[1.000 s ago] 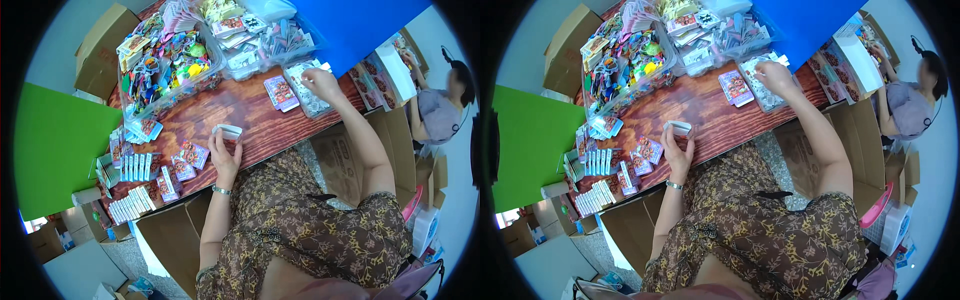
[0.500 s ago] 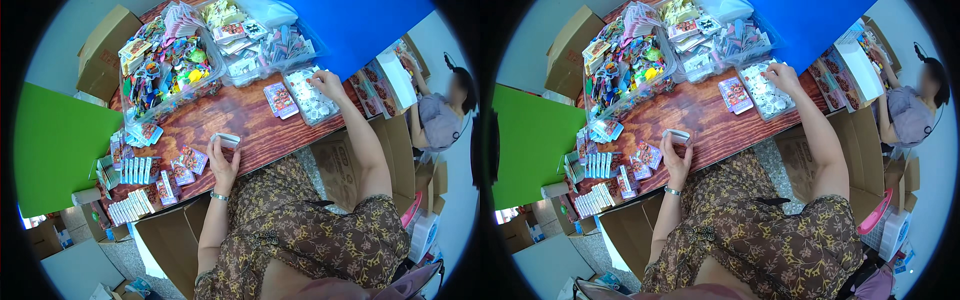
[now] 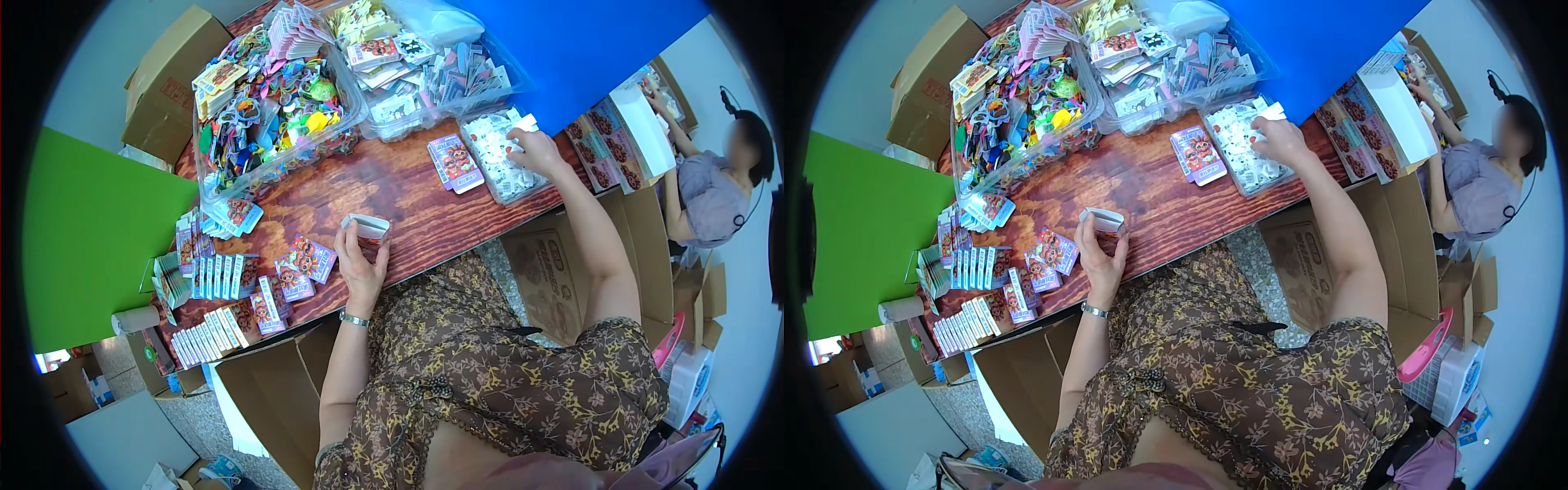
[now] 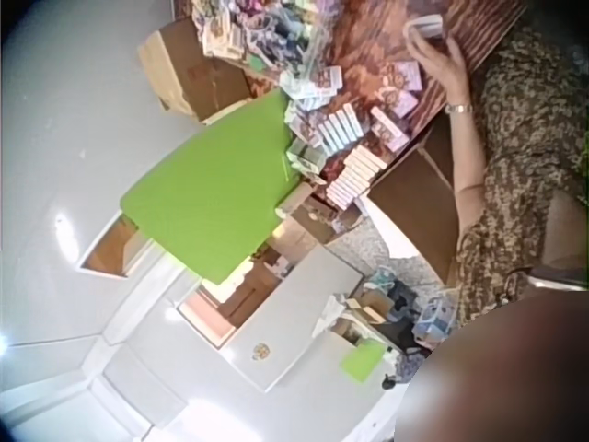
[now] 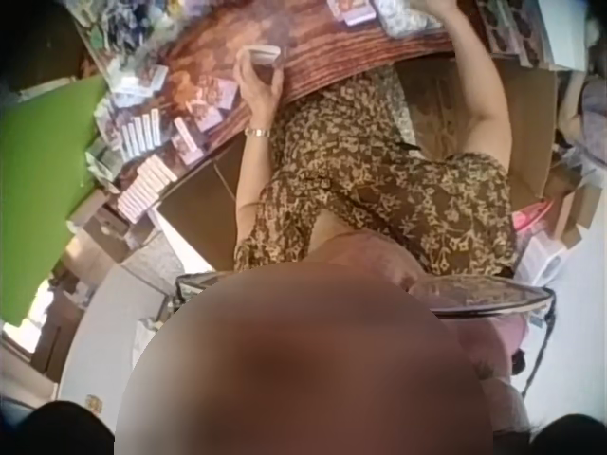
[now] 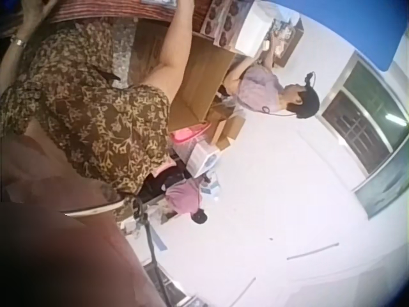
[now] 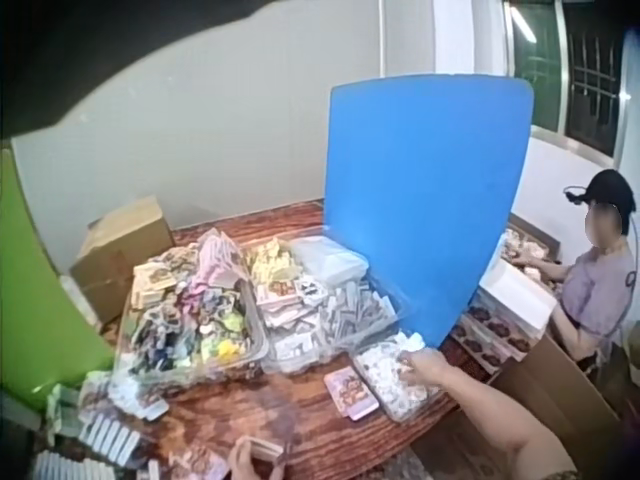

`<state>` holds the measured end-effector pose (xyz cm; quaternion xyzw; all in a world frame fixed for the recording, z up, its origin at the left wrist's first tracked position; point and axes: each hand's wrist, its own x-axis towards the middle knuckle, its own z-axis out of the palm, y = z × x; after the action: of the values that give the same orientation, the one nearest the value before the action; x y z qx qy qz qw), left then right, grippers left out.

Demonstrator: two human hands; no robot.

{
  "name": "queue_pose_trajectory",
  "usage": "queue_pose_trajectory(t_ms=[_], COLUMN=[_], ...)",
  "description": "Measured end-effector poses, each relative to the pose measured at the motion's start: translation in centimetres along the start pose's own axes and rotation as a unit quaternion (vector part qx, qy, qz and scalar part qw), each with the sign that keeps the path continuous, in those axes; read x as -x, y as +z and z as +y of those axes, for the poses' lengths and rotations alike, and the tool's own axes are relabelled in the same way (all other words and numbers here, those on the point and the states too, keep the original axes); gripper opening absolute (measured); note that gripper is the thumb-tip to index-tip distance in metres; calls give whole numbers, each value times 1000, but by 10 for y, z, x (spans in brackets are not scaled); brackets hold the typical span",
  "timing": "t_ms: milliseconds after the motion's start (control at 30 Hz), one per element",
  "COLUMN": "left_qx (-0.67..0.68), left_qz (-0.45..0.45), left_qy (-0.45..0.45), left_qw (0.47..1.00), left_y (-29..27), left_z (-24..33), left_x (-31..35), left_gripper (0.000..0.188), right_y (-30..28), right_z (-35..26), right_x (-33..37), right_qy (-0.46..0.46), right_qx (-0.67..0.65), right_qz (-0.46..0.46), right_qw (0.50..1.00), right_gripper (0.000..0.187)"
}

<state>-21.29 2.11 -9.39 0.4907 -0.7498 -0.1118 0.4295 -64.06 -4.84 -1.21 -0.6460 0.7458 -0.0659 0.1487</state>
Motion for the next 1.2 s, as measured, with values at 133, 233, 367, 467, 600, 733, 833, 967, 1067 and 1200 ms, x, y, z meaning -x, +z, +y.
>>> queue_pose_trajectory(t_ms=[133,233,367,467,600,733,833,967,1067,1200], left_qx=[-1,9,6,25,52,56,46,82,45,44], left_qz=[2,0,1,4,7,25,39,28,57,70], left_qy=[2,-4,-15,-45,-78,-64,-55,-115,-87,-98], left_qw=[1000,1000,1000,999,996,996,997,990,994,992], left_y=[1,2,0,-1,7,7,6,3,6,2], left_z=[0,2,2,5,-4,8,9,10,6,3], left_x=[0,-1,1,1,4,-9,-8,-1,1,-3], left_gripper=[83,83,83,84,83,87,87,89,89,86], right_y=[9,9,-6,-14,-24,0,34,57,53,42], right_z=[5,20,11,-10,-108,-200,-241,-268,-273,-277], right_x=[6,3,1,-2,10,34,39,42,49,37], right_qy=[-28,-56,-32,-48,-113,-257,-362,-403,-490,-517], right_qx=[43,6,-76,-155,-323,-310,-180,41,54,-2], right_qz=[64,118,126,115,7,-69,-11,58,67,58], right_qw=[997,991,989,980,940,913,914,912,867,854], right_gripper=[30,21,18,20,17,17,19,24,36,37])
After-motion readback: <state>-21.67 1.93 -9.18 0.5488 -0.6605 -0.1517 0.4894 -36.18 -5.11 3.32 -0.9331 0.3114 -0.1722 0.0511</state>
